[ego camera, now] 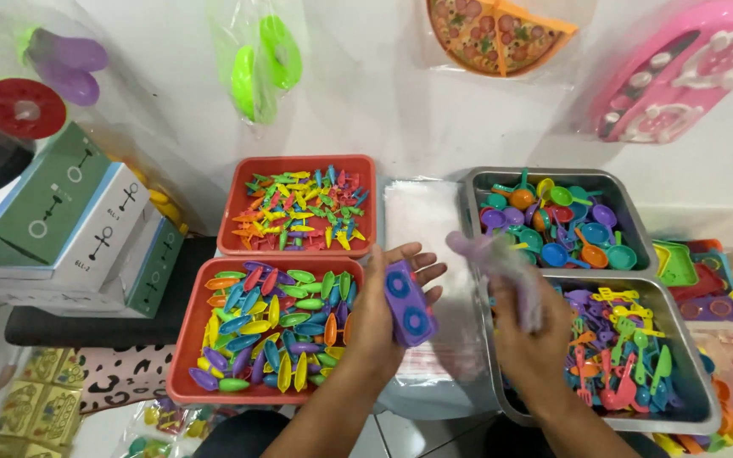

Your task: The person is cleaning small plastic toy parts, such as toy cutlery and plates, by wiping each piece individually with a purple cloth before placing them into a sorting tray.

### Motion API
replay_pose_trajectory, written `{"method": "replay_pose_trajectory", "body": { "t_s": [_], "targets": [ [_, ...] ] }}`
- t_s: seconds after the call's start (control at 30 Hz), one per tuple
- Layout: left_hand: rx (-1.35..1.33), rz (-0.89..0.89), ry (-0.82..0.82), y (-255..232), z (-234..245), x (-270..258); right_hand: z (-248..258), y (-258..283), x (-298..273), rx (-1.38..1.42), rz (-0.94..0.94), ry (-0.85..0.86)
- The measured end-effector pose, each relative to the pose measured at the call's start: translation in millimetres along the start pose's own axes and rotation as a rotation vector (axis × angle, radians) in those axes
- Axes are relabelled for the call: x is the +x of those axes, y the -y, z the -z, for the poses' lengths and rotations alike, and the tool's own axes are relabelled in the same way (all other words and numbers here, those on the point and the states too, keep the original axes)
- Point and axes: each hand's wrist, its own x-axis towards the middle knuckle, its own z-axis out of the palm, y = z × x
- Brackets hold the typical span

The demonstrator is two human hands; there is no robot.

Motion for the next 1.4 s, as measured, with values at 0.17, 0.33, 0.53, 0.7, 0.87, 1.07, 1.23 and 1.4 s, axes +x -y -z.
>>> {"method": "replay_pose_trajectory", "body": {
  "t_s": [0.17,0.33,0.53,0.7,0.87,1.07,1.23,1.4],
  "targets": [
    [-0.070,-0.143,0.159,10.1,4.0,4.0,-15.3,39.5,-22.5,-0.052,0.303,0.444],
    [-0.042,-0.194,0.246,8.7,6.4,-0.5,-15.9,31.7,-22.3,-0.189,0.398,0.452],
    [0.037,-0.359,0.376,7.5,7.2,-5.1,-18.0,41.7,-24.8,-0.195,0.493,0.347],
    [-0.043,-0.334,0.389,6.4,7.0,-9.2,-16.3,45.9,-23.2,-0.145,0.483,0.353],
    [0.064,-0.388,0.404,6.4,4.3,-10.6,-20.8,27.8,-28.9,-0.150,0.432,0.289],
    [0.098,-0.296,0.375,2.5,5.3,-11.5,-24.3,21.3,-37.4,-0.103,0.493,0.383],
    [0.221,-0.341,0.387,11.2,3.7,-15.5,-22.4,32.2,-38.6,-0.039,0.430,0.359],
    [0.533,-0.220,0.284,17.8,12.2,-7.5,-23.8,32.6,-25.2,0.012,0.336,0.352]
  ]
}}
